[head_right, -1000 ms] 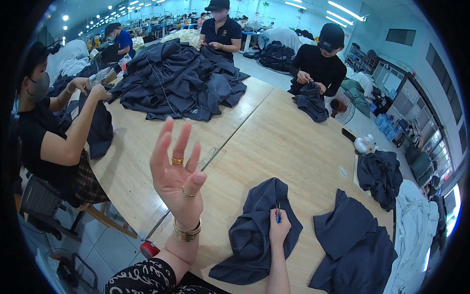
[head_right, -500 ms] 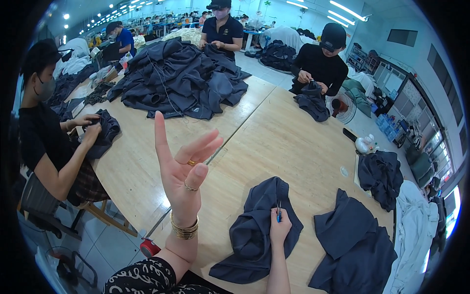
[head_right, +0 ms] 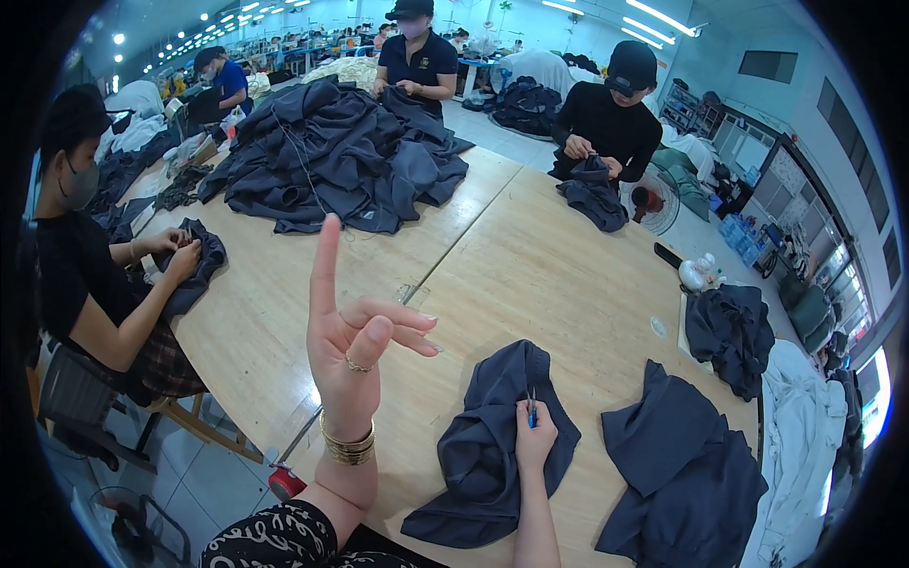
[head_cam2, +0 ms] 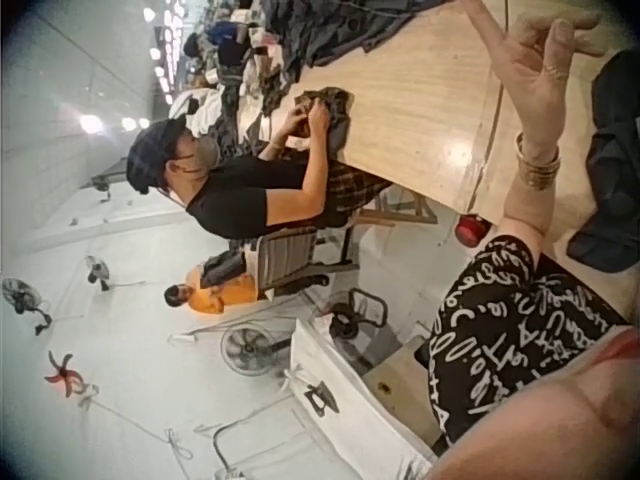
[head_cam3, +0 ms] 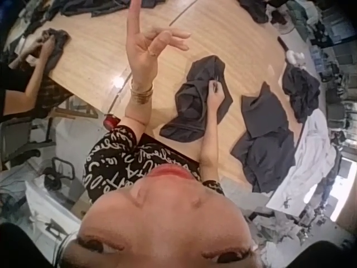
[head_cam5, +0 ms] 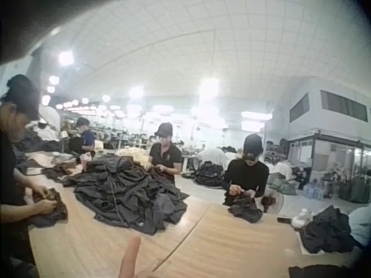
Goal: Trimming excess threads from a pair of grey shorts using handheld snips in a factory setting.
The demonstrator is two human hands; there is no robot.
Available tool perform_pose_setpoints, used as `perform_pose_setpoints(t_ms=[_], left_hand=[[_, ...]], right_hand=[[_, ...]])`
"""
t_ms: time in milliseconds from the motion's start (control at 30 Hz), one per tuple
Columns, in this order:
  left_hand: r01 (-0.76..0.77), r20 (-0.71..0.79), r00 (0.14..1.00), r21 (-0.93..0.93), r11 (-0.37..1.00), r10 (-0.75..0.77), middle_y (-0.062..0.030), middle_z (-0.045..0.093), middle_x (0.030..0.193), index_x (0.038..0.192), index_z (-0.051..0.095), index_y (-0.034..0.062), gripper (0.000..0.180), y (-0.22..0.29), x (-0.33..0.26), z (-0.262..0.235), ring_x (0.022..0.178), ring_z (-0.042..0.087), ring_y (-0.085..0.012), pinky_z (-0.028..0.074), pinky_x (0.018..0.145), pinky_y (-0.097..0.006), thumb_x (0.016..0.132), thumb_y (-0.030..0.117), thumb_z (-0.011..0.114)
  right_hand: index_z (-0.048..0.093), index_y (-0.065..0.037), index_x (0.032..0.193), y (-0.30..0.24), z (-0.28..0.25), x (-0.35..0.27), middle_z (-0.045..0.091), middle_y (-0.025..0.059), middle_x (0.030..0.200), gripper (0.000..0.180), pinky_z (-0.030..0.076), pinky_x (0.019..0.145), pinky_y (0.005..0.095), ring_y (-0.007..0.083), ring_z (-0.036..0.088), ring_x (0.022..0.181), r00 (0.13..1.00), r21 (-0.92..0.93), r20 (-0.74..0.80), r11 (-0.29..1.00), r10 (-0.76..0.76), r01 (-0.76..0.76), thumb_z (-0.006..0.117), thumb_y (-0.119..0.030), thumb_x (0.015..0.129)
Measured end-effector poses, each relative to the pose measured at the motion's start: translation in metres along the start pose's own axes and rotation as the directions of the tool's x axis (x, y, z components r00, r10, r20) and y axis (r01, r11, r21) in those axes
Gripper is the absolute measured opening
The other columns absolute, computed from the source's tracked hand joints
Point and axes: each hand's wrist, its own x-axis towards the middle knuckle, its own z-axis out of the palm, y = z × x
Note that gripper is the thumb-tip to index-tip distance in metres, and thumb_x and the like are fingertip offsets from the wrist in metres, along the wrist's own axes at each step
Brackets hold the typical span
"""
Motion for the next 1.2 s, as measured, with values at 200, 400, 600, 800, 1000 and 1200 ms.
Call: perform_pose_setpoints(t_ms=[200,400,600,800,1000,1200], left_hand=[[0.062,0.435,0.858,0.440,0.896,-0.273,-0.0143,0.067,0.103,0.144,0.011,-0.0021,0.089,0.005,0.006,-0.002,0.098,0.064,-0.0210,0.051,0.084,-0.033,0.082,0.027,0.068],[0.231,0.419,0.852,0.236,0.944,-0.313,-0.0116,0.067,0.106,0.142,0.016,-0.0071,0.093,0.004,-0.002,0.017,0.099,0.064,-0.0199,0.044,0.091,-0.030,0.078,0.028,0.073],[-0.013,0.683,0.648,0.452,0.892,-0.337,-0.0117,0.066,0.108,0.142,0.028,0.0010,0.083,0.002,0.002,0.008,0.100,0.063,-0.0230,0.046,0.087,-0.029,0.077,0.027,0.073],[0.044,0.595,0.766,0.329,0.943,-0.244,-0.0141,0.068,0.100,0.122,0.056,0.0005,0.052,0.009,-0.006,0.019,0.086,0.067,-0.0241,0.050,0.076,-0.030,0.077,0.021,0.072],[-0.201,0.492,0.824,-0.213,0.956,0.282,-0.0093,0.067,0.070,0.087,0.068,0.0040,0.011,0.034,-0.024,0.024,0.064,0.065,-0.0211,0.050,0.060,-0.028,0.081,0.013,0.068],[-0.066,0.517,0.805,-0.412,0.909,0.293,-0.0140,0.066,0.081,0.091,0.067,-0.0001,0.013,0.043,-0.022,0.041,0.070,0.065,-0.0238,0.050,0.061,-0.029,0.086,0.011,0.062]], right_hand=[[0.062,0.000,0.084,0.006,0.006,0.005,0.053,0.0016,0.063,0.015,0.040,0.058,0.0235,0.0065,0.046,0.061,1.000,0.004,-0.007,1.000,-0.027,0.027,0.063,-0.015,0.086],[0.061,0.000,0.084,-0.003,0.002,0.002,0.053,0.0034,0.063,0.016,0.040,0.057,0.0249,0.0074,0.046,0.060,0.998,0.041,-0.013,0.997,-0.064,0.064,0.063,-0.015,0.086],[0.062,0.000,0.083,0.003,0.006,0.003,0.054,0.0039,0.063,0.015,0.040,0.057,0.0253,0.0078,0.047,0.059,0.997,0.010,-0.025,0.998,-0.066,0.066,0.063,-0.015,0.086],[0.062,-0.001,0.083,0.003,0.003,-0.001,0.054,0.0046,0.062,0.016,0.041,0.057,0.0260,0.0090,0.049,0.059,0.998,0.033,-0.039,0.998,-0.044,0.045,0.063,-0.016,0.085],[0.062,-0.001,0.083,0.008,0.002,-0.002,0.056,0.0001,0.066,0.010,0.041,0.061,0.0214,0.0051,0.048,0.064,1.000,-0.050,0.014,0.999,0.016,-0.015,0.063,-0.011,0.084],[0.062,0.000,0.083,0.005,-0.005,0.003,0.052,0.0050,0.061,0.018,0.041,0.056,0.0254,0.0081,0.047,0.057,0.999,-0.013,-0.041,1.000,-0.011,0.011,0.063,-0.018,0.085]])
